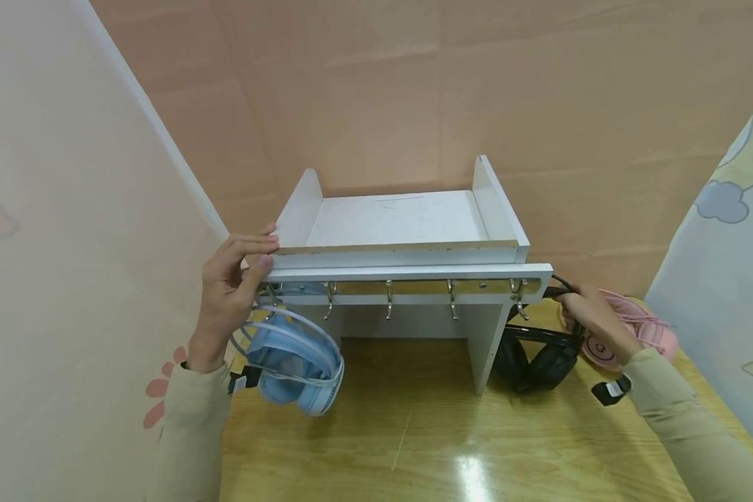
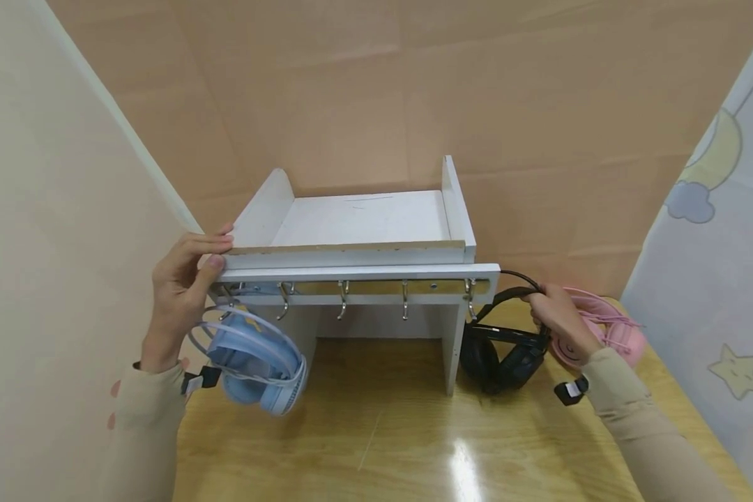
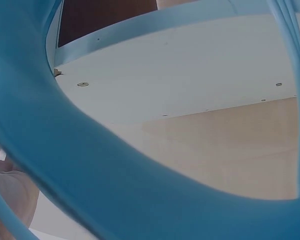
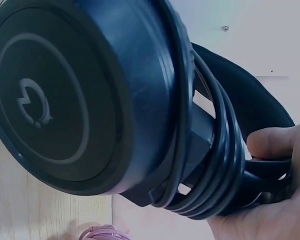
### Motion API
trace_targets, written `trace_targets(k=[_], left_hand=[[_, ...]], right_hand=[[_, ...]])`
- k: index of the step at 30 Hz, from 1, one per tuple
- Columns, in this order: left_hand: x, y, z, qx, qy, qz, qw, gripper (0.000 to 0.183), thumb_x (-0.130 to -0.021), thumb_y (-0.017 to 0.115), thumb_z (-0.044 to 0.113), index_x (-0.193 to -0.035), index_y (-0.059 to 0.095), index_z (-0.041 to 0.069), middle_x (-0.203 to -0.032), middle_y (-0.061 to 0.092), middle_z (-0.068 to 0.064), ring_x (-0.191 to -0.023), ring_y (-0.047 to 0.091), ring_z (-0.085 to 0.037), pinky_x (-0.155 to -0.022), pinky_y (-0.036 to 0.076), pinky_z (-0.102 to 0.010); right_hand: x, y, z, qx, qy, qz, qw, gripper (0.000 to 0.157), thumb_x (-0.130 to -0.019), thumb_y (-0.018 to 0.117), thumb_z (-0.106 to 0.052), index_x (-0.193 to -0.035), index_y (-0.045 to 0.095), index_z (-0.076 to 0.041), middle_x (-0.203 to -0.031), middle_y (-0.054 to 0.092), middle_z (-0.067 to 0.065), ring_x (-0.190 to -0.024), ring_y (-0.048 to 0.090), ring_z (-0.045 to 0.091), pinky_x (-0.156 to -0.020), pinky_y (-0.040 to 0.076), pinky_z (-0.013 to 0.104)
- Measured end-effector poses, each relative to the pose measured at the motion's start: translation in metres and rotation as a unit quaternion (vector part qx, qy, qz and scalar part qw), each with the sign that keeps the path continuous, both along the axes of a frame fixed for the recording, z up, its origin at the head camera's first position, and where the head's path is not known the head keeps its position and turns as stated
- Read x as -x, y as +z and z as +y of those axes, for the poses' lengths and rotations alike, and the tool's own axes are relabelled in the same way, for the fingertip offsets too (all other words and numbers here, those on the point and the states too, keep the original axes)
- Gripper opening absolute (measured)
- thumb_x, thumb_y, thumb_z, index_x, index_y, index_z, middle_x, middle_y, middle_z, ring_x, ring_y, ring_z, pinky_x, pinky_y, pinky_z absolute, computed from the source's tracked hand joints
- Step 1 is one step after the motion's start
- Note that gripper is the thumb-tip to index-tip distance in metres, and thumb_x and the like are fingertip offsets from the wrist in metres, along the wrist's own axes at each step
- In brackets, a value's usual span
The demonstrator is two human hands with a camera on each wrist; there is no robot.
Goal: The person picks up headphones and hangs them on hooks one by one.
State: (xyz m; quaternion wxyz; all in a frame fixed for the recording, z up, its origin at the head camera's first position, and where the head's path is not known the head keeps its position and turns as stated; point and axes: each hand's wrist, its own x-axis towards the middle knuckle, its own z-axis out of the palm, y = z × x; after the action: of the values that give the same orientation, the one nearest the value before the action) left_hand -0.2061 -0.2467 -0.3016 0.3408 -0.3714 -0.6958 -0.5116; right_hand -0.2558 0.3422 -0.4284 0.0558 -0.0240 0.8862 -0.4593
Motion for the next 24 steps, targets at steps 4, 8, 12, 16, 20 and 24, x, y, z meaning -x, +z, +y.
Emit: trace_targets(k=[4,8,12,16,20,24], left_hand=[[0.0,0.0,0.001,-0.001,0.0,-0.001,1.0,0.016,-0.102,0.064,-0.005,-0.112,0.071,-0.015,-0.117,0.074,-0.008,-0.136,0.066,-0.029,-0.122,0.049,-0.04],[-0.001,0.0,0.001,-0.001,-0.001,0.0,1.0,0.015,-0.1,0.064,-0.009,-0.112,0.071,-0.015,-0.117,0.074,-0.008,-0.135,0.066,-0.029,-0.122,0.049,-0.042],[-0.001,0.0,0.001,-0.001,-0.003,0.0,1.0,0.015,-0.1,0.063,-0.01,-0.112,0.071,-0.016,-0.117,0.074,-0.009,-0.136,0.066,-0.029,-0.122,0.049,-0.042],[-0.001,0.0,0.001,-0.003,-0.002,0.001,1.0,0.015,-0.101,0.064,-0.008,-0.112,0.07,-0.016,-0.117,0.074,-0.01,-0.135,0.066,-0.03,-0.122,0.049,-0.042],[0.0,0.0,0.001,-0.003,0.0,0.003,1.0,0.017,-0.102,0.065,-0.002,-0.111,0.071,-0.015,-0.117,0.074,-0.008,-0.135,0.066,-0.03,-0.121,0.05,-0.041],[-0.001,0.001,0.002,-0.002,-0.003,0.005,1.0,0.016,-0.101,0.064,-0.006,-0.112,0.07,-0.016,-0.118,0.074,-0.006,-0.136,0.066,-0.029,-0.122,0.049,-0.04]], right_hand=[[-0.002,-0.001,0.004,0.015,-0.002,-0.003,1.0,0.028,-0.109,0.038,-0.015,-0.088,0.051,-0.002,-0.062,0.047,0.0,-0.055,0.048,0.02,-0.051,0.045,0.034],[-0.006,-0.001,0.005,0.035,-0.007,-0.015,0.999,0.024,-0.109,0.036,-0.013,-0.09,0.046,-0.003,-0.062,0.043,-0.001,-0.055,0.046,0.019,-0.052,0.043,0.034],[-0.009,0.0,0.005,0.047,-0.013,-0.026,0.998,0.024,-0.11,0.036,-0.015,-0.091,0.045,-0.004,-0.063,0.043,-0.001,-0.055,0.048,0.017,-0.052,0.044,0.032],[-0.012,0.001,0.006,0.041,-0.012,-0.021,0.999,0.027,-0.111,0.036,-0.016,-0.089,0.046,-0.004,-0.064,0.046,0.001,-0.057,0.052,0.018,-0.054,0.045,0.032],[-0.015,0.002,0.008,0.036,-0.014,-0.011,0.999,0.031,-0.111,0.036,-0.016,-0.084,0.047,-0.004,-0.064,0.048,0.002,-0.057,0.052,0.018,-0.054,0.045,0.033],[-0.02,0.002,0.01,0.057,-0.016,-0.009,0.998,0.027,-0.11,0.036,-0.013,-0.087,0.046,-0.005,-0.063,0.046,0.0,-0.054,0.049,0.015,-0.051,0.046,0.032]])
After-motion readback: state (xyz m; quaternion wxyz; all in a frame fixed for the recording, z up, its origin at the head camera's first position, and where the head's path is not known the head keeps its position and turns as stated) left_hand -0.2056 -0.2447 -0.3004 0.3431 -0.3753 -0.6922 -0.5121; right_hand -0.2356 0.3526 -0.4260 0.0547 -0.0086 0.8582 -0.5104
